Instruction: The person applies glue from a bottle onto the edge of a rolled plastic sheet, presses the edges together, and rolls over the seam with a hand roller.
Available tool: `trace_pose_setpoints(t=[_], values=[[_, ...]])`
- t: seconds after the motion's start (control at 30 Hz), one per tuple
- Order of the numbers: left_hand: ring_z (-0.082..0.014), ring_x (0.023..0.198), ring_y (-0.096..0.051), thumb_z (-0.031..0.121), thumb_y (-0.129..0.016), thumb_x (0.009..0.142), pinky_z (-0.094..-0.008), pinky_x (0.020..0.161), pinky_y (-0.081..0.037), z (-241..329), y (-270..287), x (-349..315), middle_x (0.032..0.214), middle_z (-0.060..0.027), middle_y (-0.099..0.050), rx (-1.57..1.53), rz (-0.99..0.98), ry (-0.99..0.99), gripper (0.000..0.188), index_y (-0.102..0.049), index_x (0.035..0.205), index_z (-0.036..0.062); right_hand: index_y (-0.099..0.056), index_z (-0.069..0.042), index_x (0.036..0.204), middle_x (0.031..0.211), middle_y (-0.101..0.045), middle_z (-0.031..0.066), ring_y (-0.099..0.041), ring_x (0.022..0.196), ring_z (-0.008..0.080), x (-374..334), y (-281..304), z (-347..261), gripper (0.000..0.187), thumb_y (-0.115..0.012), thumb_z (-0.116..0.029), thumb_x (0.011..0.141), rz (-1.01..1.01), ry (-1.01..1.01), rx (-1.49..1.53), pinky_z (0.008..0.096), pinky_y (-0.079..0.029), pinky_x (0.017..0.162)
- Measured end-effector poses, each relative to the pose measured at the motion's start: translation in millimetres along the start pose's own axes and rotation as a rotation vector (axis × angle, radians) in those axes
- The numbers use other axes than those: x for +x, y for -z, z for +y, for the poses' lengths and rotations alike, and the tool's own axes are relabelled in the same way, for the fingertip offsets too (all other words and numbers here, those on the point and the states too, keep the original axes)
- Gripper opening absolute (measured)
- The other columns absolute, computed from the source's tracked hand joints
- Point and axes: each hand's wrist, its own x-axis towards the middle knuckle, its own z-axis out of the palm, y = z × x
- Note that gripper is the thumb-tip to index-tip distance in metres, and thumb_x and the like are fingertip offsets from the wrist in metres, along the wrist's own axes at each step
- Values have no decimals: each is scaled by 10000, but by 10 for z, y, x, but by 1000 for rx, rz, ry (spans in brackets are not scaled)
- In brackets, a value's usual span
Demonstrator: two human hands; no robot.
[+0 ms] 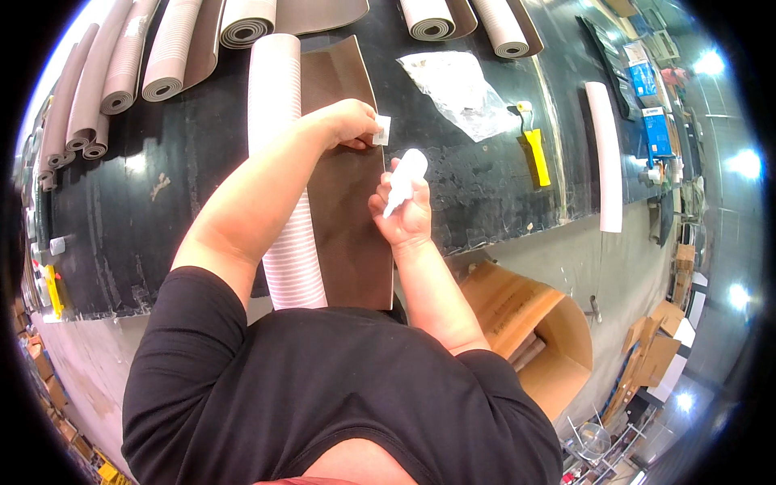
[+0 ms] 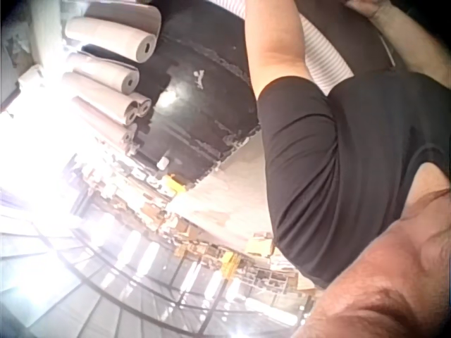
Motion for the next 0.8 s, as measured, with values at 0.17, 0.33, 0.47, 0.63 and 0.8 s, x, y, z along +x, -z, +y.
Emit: trace_pose_setpoints(t=[0.17, 0.33, 0.47, 0.63, 0.8], values=[[-152, 827, -654, 162, -650, 916, -275, 703, -536, -30, 28, 42, 910, -64, -687, -4, -6, 5, 122, -665, 952, 46, -569, -104, 1206, 1012, -667, 83, -573, 695, 131, -9, -200, 90, 289, -624, -230, 953, 229, 296, -292, 271, -462, 628], [-149, 799, -656, 158, -650, 915, -258, 684, -540, 16, 17, 16, 910, -67, -689, 22, -3, 26, 120, -663, 952, 45, -600, -50, 1115, 874, -641, 41, -579, 689, 111, -16, -53, 147, 192, -597, -180, 973, 181, 539, -923, 256, -466, 614], [-144, 843, -648, 164, -646, 921, -263, 691, -542, 44, -1, -36, 921, -64, -683, 26, 1, 17, 134, -663, 962, 38, -602, -36, 1081, 813, -602, 22, -532, 645, 99, -18, 3, 131, 181, -592, -181, 975, 136, 617, -1043, 256, -437, 578], [-140, 848, -644, 166, -647, 922, -263, 696, -538, 23, -1, -1, 924, -58, -682, 33, 9, 26, 129, -665, 965, 46, -614, 16, 1023, 871, -607, 67, -546, 695, 145, 26, 6, 145, 198, -597, -170, 958, 29, 827, -1319, 285, -452, 640], [-135, 831, -644, 167, -647, 922, -260, 687, -533, 10, 10, 20, 908, -54, -685, -1, 2, 40, 116, -669, 949, 56, -629, 29, 1026, 906, -639, 112, -608, 840, 271, 114, -10, 133, 250, -673, -179, 894, -31, 1181, -1691, 371, -480, 801]])
